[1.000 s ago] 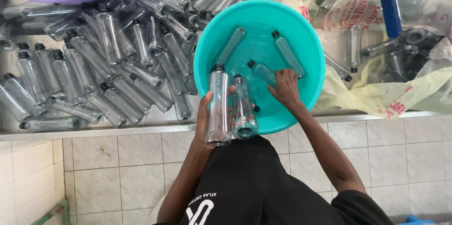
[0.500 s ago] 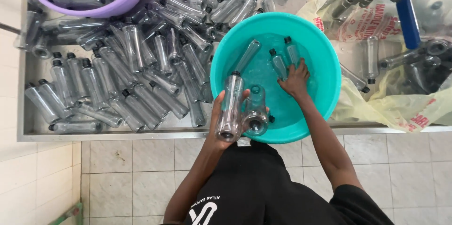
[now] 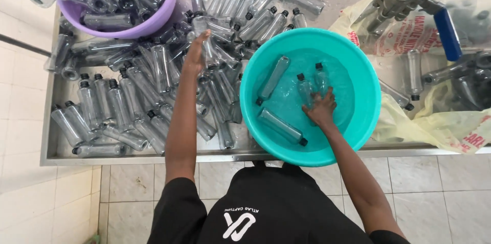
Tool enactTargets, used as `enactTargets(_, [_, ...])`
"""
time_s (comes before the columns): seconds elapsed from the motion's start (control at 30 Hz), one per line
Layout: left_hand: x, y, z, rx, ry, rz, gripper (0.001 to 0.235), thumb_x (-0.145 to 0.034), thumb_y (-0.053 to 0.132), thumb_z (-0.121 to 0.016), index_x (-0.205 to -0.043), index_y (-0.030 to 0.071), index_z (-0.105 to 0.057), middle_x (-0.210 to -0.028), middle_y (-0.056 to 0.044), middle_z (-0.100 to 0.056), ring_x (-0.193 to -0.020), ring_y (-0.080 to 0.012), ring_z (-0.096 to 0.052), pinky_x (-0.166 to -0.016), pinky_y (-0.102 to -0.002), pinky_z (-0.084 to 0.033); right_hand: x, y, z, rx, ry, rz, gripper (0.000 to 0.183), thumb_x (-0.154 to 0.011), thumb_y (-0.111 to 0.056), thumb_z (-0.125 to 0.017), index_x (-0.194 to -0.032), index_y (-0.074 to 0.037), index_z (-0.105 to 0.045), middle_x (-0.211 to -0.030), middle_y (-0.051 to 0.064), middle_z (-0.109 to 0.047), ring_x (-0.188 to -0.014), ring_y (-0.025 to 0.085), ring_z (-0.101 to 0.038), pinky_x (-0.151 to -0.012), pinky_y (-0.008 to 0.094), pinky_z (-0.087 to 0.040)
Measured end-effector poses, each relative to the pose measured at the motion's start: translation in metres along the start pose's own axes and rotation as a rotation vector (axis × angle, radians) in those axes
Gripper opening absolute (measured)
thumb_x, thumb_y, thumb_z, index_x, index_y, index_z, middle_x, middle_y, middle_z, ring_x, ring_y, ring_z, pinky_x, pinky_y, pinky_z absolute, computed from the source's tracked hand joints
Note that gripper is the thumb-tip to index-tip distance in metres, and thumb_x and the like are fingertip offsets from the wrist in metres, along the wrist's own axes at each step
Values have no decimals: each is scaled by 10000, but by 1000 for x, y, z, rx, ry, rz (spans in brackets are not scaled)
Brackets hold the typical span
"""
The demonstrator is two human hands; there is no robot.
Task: The person repeatedly picks up clear plastic bottles from a teal basin filled with water, rinses them by hand, and places them into a metal sink. The process continues with multiple bottles being handled and transferred from the basin to the sink.
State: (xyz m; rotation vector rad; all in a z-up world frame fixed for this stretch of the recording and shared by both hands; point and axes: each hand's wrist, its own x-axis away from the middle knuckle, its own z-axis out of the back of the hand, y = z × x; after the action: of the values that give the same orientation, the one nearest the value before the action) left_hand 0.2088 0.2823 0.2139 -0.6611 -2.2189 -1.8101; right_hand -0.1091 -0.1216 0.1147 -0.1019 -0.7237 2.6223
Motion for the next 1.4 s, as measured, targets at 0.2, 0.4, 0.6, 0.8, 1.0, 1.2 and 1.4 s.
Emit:
enactTargets(0.2, [-50,-50,33,-607,790,-152,1284,-940,915,-912,-1792,428,-83,-1708,-461,60,-1585,-711,-42,-1257,-820,-100,0,31,-31,88,86,134,770,-843,-676,-829,-1311,-101,-623,-1632,416,-230,-1319,754,-452,-951,865,-466])
enactTargets(0.4, [182,-70,-193,-77,26,-600,289,-1067,142,-696,-1334,31,-683,-1329,-219,-702,-1399,-358,-592,-1259,-545,-382,-3,8,-37,172,208,204,827,-814,-685,-833,-1276,-26,-644,-1577,409,-317,-1248,705,-547,-871,808,-548])
enactTargets(0.6, [48,-307,-258,-561,-151,-13,1138,-990,599,-768,-1753,25,-150,-1730,-357,-287,-1642,-494,-258,-1300,-669,-320,-10,34,-74,110,60,134,815,-822,-593,-832,-1366,-69,-528,-1622,370,-202,-1306,679,-481,-871,843,-527])
enactTargets(0.8, [31,-322,-268,-416,-210,21,1138,-988,627,-785,-1743,67,-144,-1596,-322,-535,-1504,-478,-508,-1243,-615,-446,-21,59,-103,104,14,28,835,-783,-594,-827,-1421,-132,-550,-1700,359,-129,-1453,687,-327,-1004,863,-433])
enactTargets(1.0, [21,-324,-257,-266,-234,-131,849,-1051,331,-813,-1642,-31,-324,-1520,-354,-583,-1464,-504,-525,-1213,-648,-441,-15,34,-93,140,208,85,889,-834,-792,-727,-1385,-109,-589,-1642,386,-229,-1389,656,-421,-940,802,-484])
enactTargets(1.2, [27,-325,-249,-124,-278,-242,636,-1057,303,-824,-1504,-9,-496,-1412,-302,-665,-1343,-396,-639,-1127,-573,-532,-11,26,-88,155,263,118,768,-805,-681,-838,-1305,-145,-608,-1652,383,-247,-1341,640,-464,-908,817,-489])
enactTargets(1.4, [51,-302,-246,-158,-263,-127,880,-1052,393,-822,-1595,-73,-309,-1507,-379,-544,-1459,-517,-521,-1231,-633,-432,-8,23,-84,82,346,214,786,-814,-734,-822,-1263,-118,-629,-1634,411,-263,-1305,657,-484,-845,776,-519])
